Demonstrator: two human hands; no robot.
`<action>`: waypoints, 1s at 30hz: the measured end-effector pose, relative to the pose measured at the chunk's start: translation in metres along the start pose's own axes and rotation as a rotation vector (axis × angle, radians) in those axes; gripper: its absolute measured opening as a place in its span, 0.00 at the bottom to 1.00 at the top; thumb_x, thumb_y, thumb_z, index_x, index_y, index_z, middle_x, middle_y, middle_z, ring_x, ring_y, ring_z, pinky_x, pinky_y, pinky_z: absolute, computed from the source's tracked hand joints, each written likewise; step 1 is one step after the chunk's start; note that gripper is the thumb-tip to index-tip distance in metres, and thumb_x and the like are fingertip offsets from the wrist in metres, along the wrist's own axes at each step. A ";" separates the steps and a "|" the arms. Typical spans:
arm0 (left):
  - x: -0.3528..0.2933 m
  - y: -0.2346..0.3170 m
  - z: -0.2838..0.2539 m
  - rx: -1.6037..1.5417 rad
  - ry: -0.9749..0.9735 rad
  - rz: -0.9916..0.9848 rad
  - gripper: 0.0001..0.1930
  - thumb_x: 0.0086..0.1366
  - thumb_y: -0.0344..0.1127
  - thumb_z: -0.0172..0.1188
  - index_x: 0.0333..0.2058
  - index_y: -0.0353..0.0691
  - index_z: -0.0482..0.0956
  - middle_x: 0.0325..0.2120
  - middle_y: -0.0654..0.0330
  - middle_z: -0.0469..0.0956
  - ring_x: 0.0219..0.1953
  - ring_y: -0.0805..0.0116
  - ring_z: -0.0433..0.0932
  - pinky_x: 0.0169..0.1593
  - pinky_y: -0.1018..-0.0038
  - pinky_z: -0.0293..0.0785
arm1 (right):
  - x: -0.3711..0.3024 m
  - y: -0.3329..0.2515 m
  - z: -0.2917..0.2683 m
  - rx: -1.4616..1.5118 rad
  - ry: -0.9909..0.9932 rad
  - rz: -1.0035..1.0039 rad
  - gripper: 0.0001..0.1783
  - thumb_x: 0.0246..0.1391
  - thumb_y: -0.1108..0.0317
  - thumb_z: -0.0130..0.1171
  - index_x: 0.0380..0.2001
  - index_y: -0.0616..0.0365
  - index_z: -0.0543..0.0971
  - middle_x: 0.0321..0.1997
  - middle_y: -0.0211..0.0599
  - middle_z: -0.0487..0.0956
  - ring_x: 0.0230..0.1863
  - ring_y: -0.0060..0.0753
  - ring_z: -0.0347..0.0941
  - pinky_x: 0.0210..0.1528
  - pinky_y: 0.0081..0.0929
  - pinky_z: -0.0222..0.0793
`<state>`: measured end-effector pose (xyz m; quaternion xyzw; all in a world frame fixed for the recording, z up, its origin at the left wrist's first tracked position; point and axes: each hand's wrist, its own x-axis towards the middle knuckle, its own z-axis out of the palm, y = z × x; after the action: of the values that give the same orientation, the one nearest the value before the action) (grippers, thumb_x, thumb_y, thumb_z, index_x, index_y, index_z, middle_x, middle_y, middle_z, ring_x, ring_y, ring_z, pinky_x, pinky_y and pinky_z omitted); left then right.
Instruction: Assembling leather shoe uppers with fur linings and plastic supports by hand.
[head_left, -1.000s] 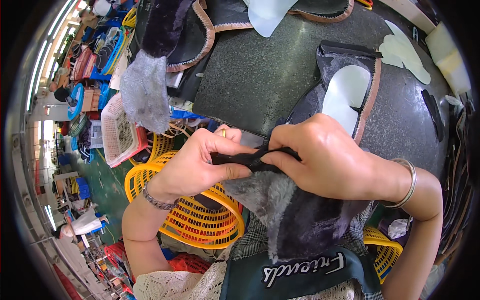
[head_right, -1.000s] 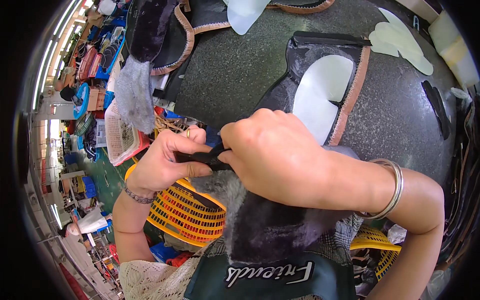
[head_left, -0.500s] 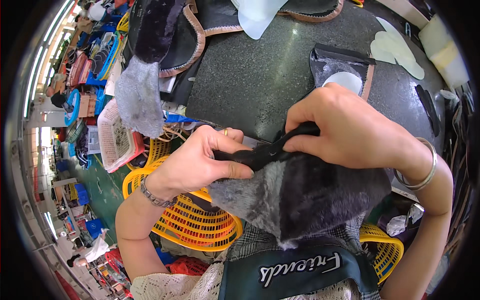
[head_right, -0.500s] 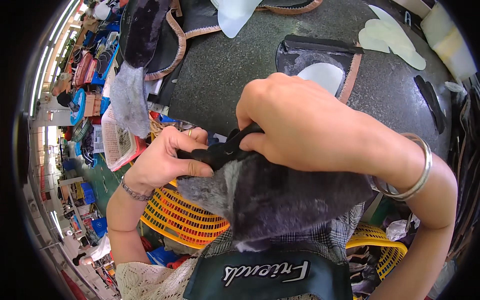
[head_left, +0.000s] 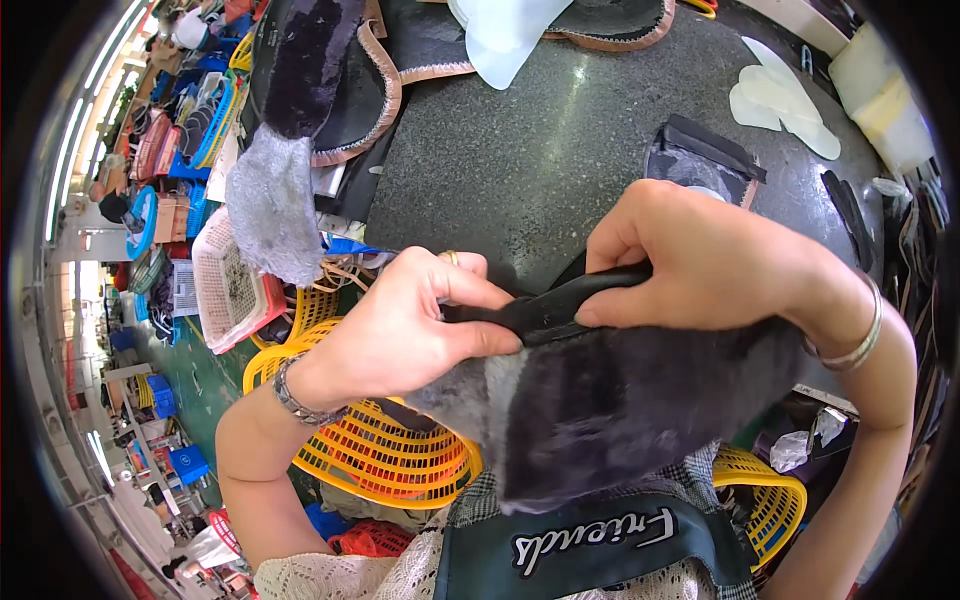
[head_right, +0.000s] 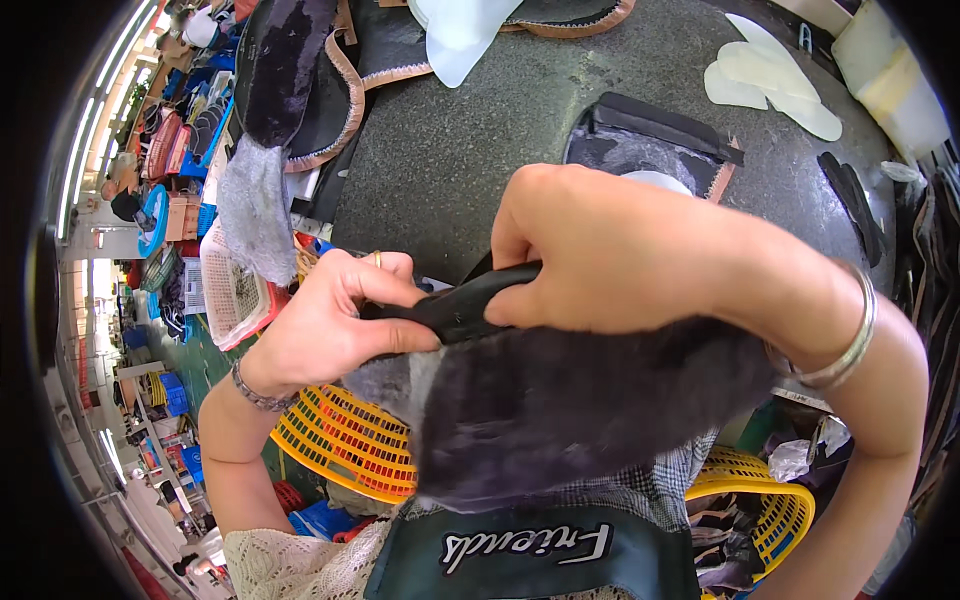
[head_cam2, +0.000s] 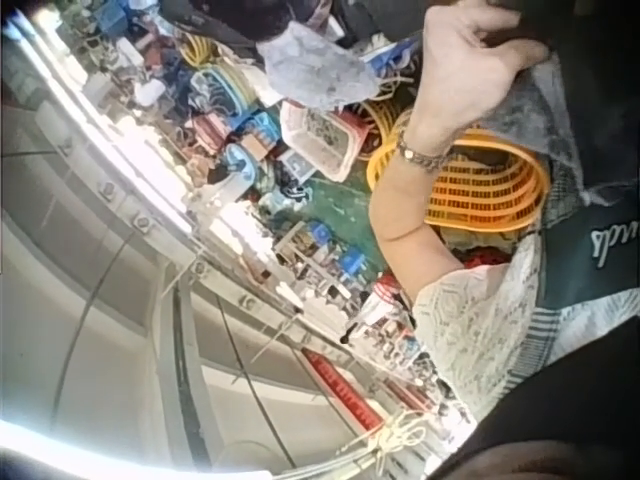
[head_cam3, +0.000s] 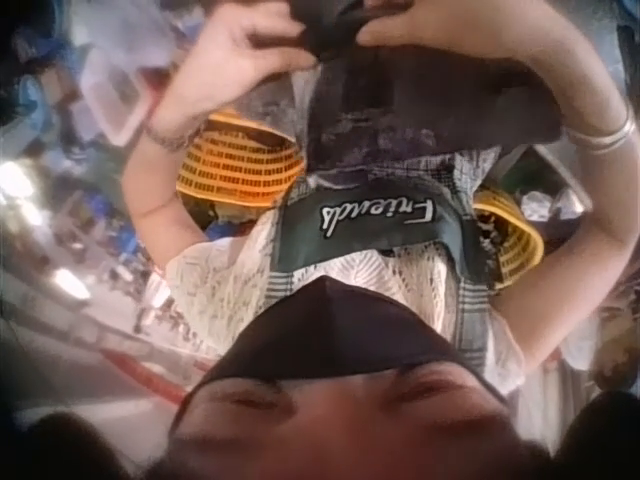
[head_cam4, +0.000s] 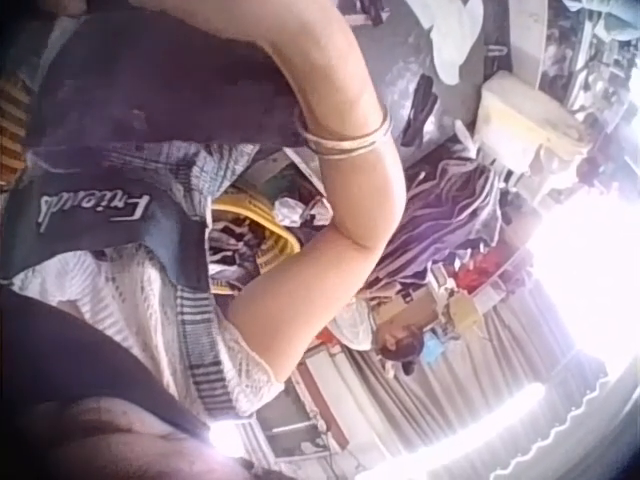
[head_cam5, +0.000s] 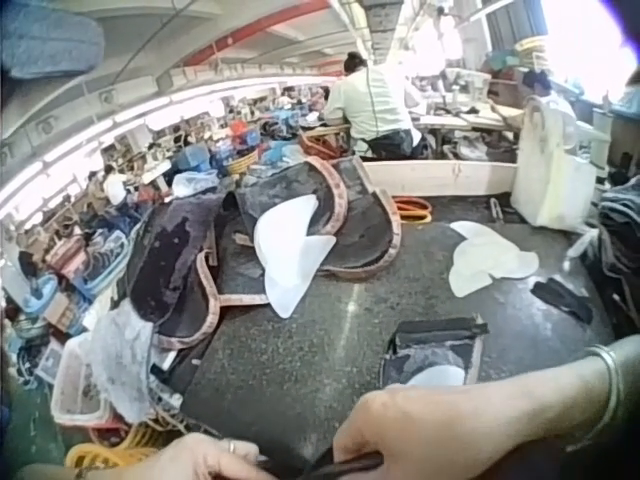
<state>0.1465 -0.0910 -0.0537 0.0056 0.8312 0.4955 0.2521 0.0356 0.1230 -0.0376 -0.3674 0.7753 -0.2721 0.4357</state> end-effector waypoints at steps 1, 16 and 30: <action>0.003 0.003 0.004 -0.041 -0.004 0.003 0.09 0.49 0.22 0.71 0.32 0.33 0.85 0.19 0.66 0.68 0.26 0.77 0.65 0.31 0.76 0.59 | 0.004 0.015 0.003 -0.127 0.126 -0.161 0.14 0.45 0.63 0.67 0.24 0.65 0.80 0.25 0.50 0.80 0.30 0.53 0.78 0.35 0.39 0.75; 0.023 0.003 0.018 -0.257 0.300 0.139 0.12 0.54 0.18 0.66 0.25 0.34 0.69 0.23 0.69 0.70 0.29 0.84 0.68 0.33 0.79 0.68 | -0.010 0.015 0.003 -0.519 0.586 -0.380 0.09 0.44 0.65 0.68 0.24 0.58 0.80 0.16 0.43 0.74 0.22 0.50 0.74 0.26 0.40 0.69; 0.032 0.004 0.020 0.192 0.291 0.338 0.15 0.52 0.21 0.65 0.41 0.32 0.82 0.33 0.43 0.81 0.33 0.60 0.85 0.38 0.73 0.77 | -0.026 0.016 -0.003 -0.703 0.608 -0.435 0.09 0.44 0.67 0.65 0.24 0.58 0.76 0.18 0.42 0.75 0.25 0.51 0.74 0.29 0.42 0.69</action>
<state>0.1264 -0.0641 -0.0712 0.0972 0.8894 0.4447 0.0412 0.0367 0.1531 -0.0354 -0.5487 0.8173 -0.1739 -0.0262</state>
